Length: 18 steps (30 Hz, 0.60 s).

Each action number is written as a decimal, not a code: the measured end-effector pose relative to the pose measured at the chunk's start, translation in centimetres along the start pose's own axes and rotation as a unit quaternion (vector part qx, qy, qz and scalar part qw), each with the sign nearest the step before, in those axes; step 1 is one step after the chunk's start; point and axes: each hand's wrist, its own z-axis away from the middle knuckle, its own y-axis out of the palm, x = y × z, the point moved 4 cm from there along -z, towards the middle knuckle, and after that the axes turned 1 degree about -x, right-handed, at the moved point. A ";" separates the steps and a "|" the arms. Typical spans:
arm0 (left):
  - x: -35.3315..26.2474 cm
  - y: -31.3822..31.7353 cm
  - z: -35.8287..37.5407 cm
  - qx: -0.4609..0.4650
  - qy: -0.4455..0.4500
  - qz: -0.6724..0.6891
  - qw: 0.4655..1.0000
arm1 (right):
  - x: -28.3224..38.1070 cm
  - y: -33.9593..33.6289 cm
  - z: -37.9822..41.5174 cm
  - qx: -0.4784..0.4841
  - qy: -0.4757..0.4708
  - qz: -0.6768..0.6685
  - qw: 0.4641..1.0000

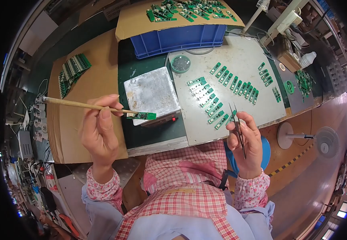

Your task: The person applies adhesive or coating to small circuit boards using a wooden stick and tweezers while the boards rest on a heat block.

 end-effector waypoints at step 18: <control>0.0 0.2 0.0 0.056 0.022 -0.041 0.997 | 0.1 -0.6 0.0 -0.003 -0.006 0.002 1.000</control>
